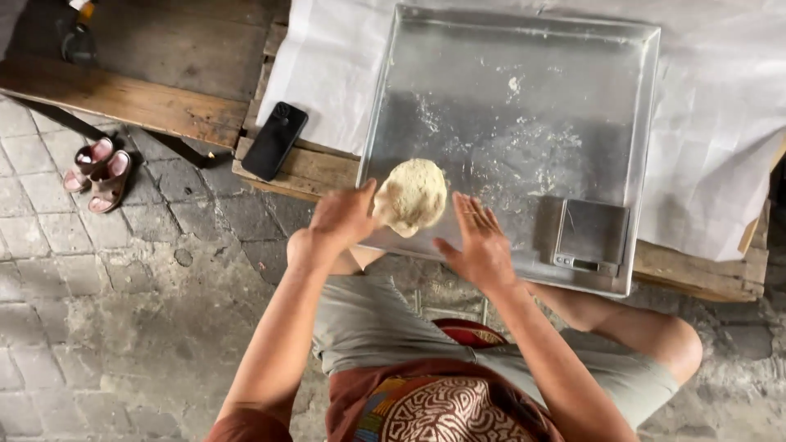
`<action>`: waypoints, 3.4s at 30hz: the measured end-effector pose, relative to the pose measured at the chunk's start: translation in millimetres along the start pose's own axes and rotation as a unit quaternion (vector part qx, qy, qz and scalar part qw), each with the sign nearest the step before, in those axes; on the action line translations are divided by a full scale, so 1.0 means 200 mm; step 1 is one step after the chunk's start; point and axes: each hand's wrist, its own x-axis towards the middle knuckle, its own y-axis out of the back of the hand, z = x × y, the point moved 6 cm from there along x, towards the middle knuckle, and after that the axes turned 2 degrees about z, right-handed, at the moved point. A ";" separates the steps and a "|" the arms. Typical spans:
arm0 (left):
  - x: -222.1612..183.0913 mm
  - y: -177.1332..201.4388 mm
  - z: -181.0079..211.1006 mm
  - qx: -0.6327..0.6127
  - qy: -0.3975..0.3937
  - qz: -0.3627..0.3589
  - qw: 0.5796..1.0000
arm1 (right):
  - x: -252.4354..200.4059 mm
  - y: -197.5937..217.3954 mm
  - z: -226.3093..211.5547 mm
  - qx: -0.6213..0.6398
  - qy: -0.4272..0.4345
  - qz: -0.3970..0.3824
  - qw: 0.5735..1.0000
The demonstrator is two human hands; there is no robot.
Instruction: Kneading a piece of dough on a tray and then pinching off small portions to roll into balls.
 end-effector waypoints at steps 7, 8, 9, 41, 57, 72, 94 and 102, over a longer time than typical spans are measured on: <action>0.29 -0.03 0.29 0.074 -0.138 0.174 0.972 | -0.23 -0.01 0.07 -0.001 0.053 0.183 0.982; 0.30 -0.08 0.30 0.074 -0.142 0.151 0.976 | -0.26 0.02 0.03 -0.003 0.053 0.165 0.985; 0.31 -0.13 0.31 0.074 -0.145 0.127 0.979 | -0.29 0.03 -0.02 -0.004 0.053 0.146 0.988; 0.18 0.16 0.05 -0.045 -0.169 0.264 0.949 | -0.30 -0.19 0.05 -0.076 0.045 0.120 0.989; -0.24 0.02 0.63 -0.223 -0.324 0.203 0.897 | -0.35 0.09 -0.05 0.637 -0.235 0.144 0.720; -0.30 -0.05 0.44 -0.205 -0.260 0.311 0.891 | -0.37 0.66 0.72 -0.047 -0.060 0.238 0.968; -0.09 -0.03 0.04 0.007 -0.184 0.430 0.884 | -0.46 0.59 0.79 -0.110 -0.051 0.190 0.974; -0.06 -0.03 0.07 0.119 -0.179 0.436 0.874 | -0.47 0.55 0.85 -0.148 -0.082 0.181 0.969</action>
